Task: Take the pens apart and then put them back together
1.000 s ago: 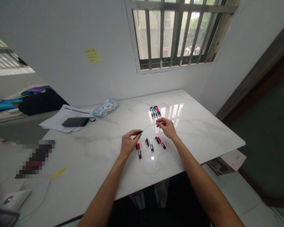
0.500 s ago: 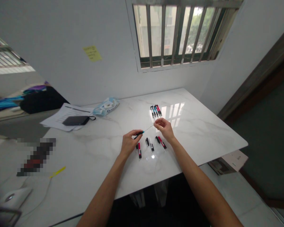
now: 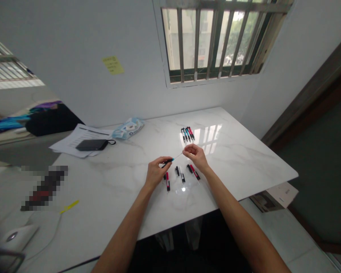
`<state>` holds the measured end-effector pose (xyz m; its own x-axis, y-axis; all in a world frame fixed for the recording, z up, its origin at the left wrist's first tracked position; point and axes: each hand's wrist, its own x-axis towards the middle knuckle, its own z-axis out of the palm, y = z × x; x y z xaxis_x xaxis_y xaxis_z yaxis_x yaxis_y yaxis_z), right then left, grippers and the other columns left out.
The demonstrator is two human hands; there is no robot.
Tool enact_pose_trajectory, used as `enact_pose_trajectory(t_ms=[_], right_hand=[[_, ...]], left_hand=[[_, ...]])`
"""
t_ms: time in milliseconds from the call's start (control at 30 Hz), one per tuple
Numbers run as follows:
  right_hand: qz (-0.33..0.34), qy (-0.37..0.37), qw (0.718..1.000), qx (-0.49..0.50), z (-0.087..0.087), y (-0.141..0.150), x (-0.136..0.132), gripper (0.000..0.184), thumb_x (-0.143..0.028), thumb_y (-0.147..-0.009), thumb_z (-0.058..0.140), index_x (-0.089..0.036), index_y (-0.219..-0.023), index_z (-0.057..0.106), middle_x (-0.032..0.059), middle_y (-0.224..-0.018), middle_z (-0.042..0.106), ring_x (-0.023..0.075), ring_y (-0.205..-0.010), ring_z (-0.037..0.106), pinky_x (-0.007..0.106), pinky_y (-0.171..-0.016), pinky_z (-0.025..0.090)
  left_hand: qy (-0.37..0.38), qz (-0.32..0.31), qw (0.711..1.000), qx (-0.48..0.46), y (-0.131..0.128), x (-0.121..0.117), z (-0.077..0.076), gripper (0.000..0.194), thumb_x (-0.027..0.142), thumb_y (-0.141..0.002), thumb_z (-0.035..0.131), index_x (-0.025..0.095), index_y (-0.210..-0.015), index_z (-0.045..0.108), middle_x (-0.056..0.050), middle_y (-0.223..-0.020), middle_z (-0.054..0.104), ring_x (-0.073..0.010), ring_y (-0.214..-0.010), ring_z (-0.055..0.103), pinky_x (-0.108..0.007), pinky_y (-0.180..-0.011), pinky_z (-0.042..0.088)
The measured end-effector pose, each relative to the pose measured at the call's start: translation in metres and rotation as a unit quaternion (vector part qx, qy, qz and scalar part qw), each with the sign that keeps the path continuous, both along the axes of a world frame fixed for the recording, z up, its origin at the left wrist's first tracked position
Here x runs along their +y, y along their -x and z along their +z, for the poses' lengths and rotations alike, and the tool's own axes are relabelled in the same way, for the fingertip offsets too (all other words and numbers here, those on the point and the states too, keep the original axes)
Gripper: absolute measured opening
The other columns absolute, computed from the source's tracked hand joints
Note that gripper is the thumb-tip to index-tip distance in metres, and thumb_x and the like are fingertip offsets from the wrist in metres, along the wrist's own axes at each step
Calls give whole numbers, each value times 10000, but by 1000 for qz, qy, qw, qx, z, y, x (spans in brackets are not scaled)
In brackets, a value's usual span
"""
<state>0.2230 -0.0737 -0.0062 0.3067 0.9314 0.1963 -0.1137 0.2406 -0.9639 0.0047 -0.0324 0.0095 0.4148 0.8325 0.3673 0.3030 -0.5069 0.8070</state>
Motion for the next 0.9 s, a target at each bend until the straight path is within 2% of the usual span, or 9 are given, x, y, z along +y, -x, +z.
enact_pose_trajectory(t_ms=[133,267,467,600,667,733,800,900], right_hand=[[70,22,996,-56,-4,5,-2,386,-426,-746,857,-231,-1028,678,40,-988,742,195,-922,686,318,-817,540],[125,14,984,-129,-9,12,-2,382,-409,-756,844,-258,-1082,712,61,-1206,694,230,-1127,632,327,-854,532],[135,-13,982,-134,-6,19,-1,235,-409,-782,822,-230,-921,763,92,-1310,645,263,-1202,625,361,-918,512],[83,-32,996,-8,-2,9,0,238,-400,-774,823,-231,-894,706,89,-1315,686,272,-1242,621,382,-977,504],[34,-43,996,67,-2,-1,2,248,-419,-790,799,-244,-913,674,77,-1218,737,255,-1170,664,394,-972,519],[-22,-40,995,92,-3,-11,3,259,-443,-813,767,-249,-949,663,64,-1047,771,235,-1032,706,393,-921,548],[-71,-24,996,39,-5,-18,2,277,-443,-816,763,-236,-984,687,53,-927,767,218,-903,712,370,-848,564],[-88,-7,991,-99,-6,-19,-1,279,-410,-819,764,-209,-1012,752,68,-971,763,196,-815,695,336,-768,560]], left_hand=[[27,-10,1000,-6,-2,-2,2,181,255,-854,730,248,-1024,788,-27,-1039,808,-215,-943,749,-375,-940,583],[66,-21,997,-34,-2,-5,4,334,306,-838,778,252,-1163,723,-31,-1019,811,-223,-951,772,-374,-936,596],[48,-50,997,-25,-3,-8,4,403,319,-858,773,279,-1244,667,-15,-1021,812,-217,-977,776,-360,-938,591],[12,-29,999,4,-3,-6,1,387,275,-854,767,275,-1231,677,-1,-971,805,-200,-927,770,-347,-919,587],[-14,-13,1000,16,-1,-3,-1,288,246,-869,738,266,-1155,711,2,-974,800,-191,-909,761,-340,-913,580],[-48,14,998,30,2,1,-1,172,229,-881,711,257,-1047,748,-1,-976,797,-191,-899,751,-340,-904,574],[-86,39,994,49,5,4,-1,129,220,-887,695,254,-990,765,-9,-982,795,-198,-907,740,-350,-902,567],[-129,60,987,73,9,8,1,139,198,-889,683,252,-985,768,-20,-1003,794,-211,-940,728,-370,-918,555]])
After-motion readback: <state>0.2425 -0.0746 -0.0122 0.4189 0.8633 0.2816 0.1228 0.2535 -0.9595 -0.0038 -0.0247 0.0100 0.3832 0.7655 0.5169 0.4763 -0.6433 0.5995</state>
